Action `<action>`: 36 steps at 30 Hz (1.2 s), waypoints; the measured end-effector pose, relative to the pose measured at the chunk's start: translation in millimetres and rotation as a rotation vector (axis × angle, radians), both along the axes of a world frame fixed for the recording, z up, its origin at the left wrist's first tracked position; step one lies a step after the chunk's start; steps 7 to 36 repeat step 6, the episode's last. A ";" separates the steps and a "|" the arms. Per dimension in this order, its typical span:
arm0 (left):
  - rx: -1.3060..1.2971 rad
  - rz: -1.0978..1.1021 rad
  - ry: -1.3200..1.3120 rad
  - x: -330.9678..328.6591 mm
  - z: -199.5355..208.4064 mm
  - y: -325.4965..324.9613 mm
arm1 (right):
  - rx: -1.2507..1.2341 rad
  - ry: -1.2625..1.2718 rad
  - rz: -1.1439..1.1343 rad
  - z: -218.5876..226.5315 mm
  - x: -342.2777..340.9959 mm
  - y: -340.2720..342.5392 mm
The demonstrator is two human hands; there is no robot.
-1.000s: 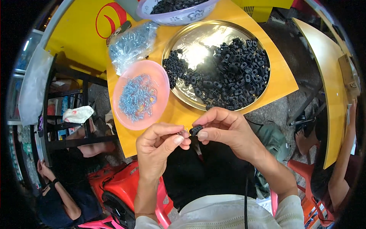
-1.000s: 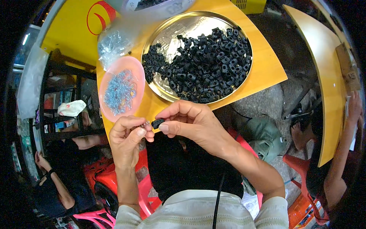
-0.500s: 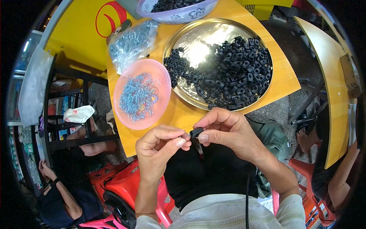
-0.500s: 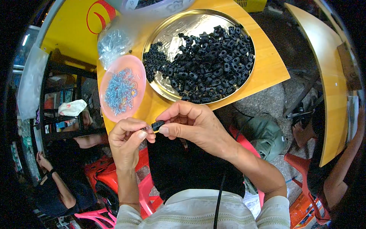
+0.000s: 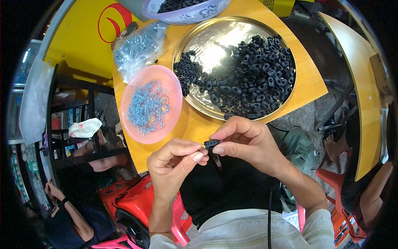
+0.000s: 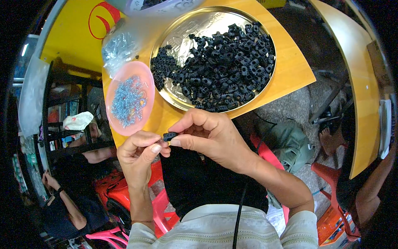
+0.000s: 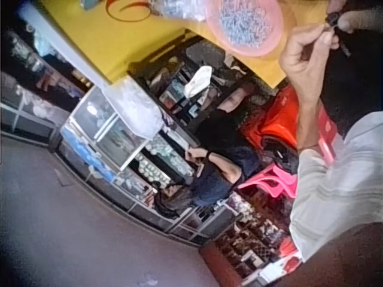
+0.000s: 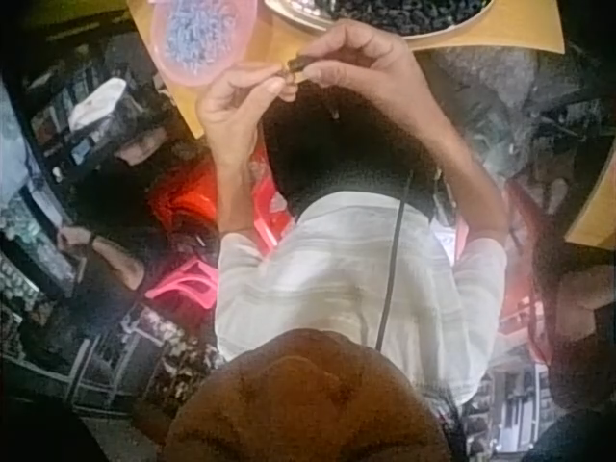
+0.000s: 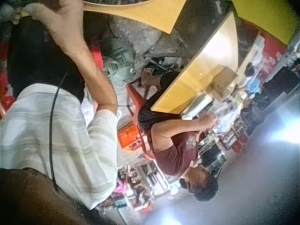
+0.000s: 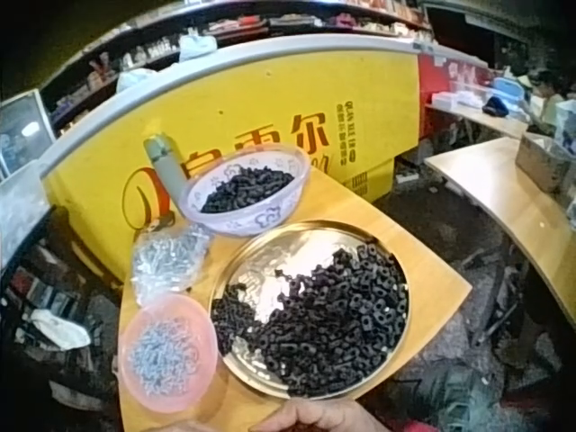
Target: The person picks small metal pieces from a pink plate and black plastic components from a round tray, then assembles them together by hand.
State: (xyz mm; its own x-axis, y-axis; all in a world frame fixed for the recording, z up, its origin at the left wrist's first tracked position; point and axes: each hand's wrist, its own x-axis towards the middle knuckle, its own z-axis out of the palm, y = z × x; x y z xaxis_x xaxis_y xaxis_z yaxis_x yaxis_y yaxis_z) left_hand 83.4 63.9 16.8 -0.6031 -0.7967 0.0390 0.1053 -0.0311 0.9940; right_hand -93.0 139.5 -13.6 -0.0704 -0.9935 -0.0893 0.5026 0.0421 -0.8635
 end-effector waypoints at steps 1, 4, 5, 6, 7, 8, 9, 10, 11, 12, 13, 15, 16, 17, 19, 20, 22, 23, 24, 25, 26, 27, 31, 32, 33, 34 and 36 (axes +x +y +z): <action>0.044 -0.012 0.003 -0.6 1.6 -0.3 | -0.049 0.025 -0.020 -1.9 0.8 -0.2; 0.121 -0.029 0.028 -1.1 0.6 -1.7 | -0.168 0.274 -0.066 -1.4 -1.1 -0.5; 0.153 -0.031 0.050 -1.2 -0.7 -2.3 | -0.183 0.291 -0.076 -1.4 -1.3 -0.8; 0.148 -0.036 0.070 -1.1 -3.2 -3.0 | -0.200 0.308 -0.085 -1.1 -1.0 -1.0; 0.148 -0.036 0.070 -1.1 -3.2 -3.0 | -0.200 0.308 -0.085 -1.1 -1.0 -1.0; 0.148 -0.036 0.070 -1.1 -3.2 -3.0 | -0.200 0.308 -0.085 -1.1 -1.0 -1.0; 0.148 -0.036 0.070 -1.1 -3.2 -3.0 | -0.200 0.308 -0.085 -1.1 -1.0 -1.0; 0.148 -0.036 0.070 -1.1 -3.2 -3.0 | -0.200 0.308 -0.085 -1.1 -1.0 -1.0; 0.148 -0.036 0.070 -1.1 -3.2 -3.0 | -0.200 0.308 -0.085 -1.1 -1.0 -1.0; 0.148 -0.036 0.070 -1.1 -3.2 -3.0 | -0.200 0.308 -0.085 -1.1 -1.0 -1.0; 0.148 -0.036 0.070 -1.1 -3.2 -3.0 | -0.200 0.308 -0.085 -1.1 -1.0 -1.0; 0.148 -0.036 0.070 -1.1 -3.2 -3.0 | -0.200 0.308 -0.085 -1.1 -1.0 -1.0; 0.148 -0.036 0.070 -1.1 -3.2 -3.0 | -0.200 0.308 -0.085 -1.1 -1.0 -1.0; 0.148 -0.036 0.070 -1.1 -3.2 -3.0 | -0.200 0.308 -0.085 -1.1 -1.0 -1.0; 0.148 -0.036 0.070 -1.1 -3.2 -3.0 | -0.200 0.308 -0.085 -1.1 -1.0 -1.0; 0.148 -0.036 0.070 -1.1 -3.2 -3.0 | -0.200 0.308 -0.085 -1.1 -1.0 -1.0; 0.148 -0.036 0.070 -1.1 -3.2 -3.0 | -0.200 0.308 -0.085 -1.1 -1.0 -1.0; 0.148 -0.036 0.070 -1.1 -3.2 -3.0 | -0.200 0.308 -0.085 -1.1 -1.0 -1.0; 0.148 -0.036 0.070 -1.1 -3.2 -3.0 | -0.200 0.308 -0.085 -1.1 -1.0 -1.0; 0.148 -0.036 0.070 -1.1 -3.2 -3.0 | -0.200 0.308 -0.085 -1.1 -1.0 -1.0; 0.148 -0.036 0.070 -1.1 -3.2 -3.0 | -0.200 0.308 -0.085 -1.1 -1.0 -1.0; 0.148 -0.036 0.070 -1.1 -3.2 -3.0 | -0.200 0.308 -0.085 -1.1 -1.0 -1.0; 0.148 -0.036 0.070 -1.1 -3.2 -3.0 | -0.200 0.308 -0.085 -1.1 -1.0 -1.0; 0.148 -0.036 0.070 -1.1 -3.2 -3.0 | -0.200 0.308 -0.085 -1.1 -1.0 -1.0; 0.148 -0.036 0.070 -1.1 -3.2 -3.0 | -0.200 0.308 -0.085 -1.1 -1.0 -1.0; 0.148 -0.036 0.070 -1.1 -3.2 -3.0 | -0.200 0.308 -0.085 -1.1 -1.0 -1.0; 0.148 -0.036 0.070 -1.1 -3.2 -3.0 | -0.200 0.308 -0.085 -1.1 -1.0 -1.0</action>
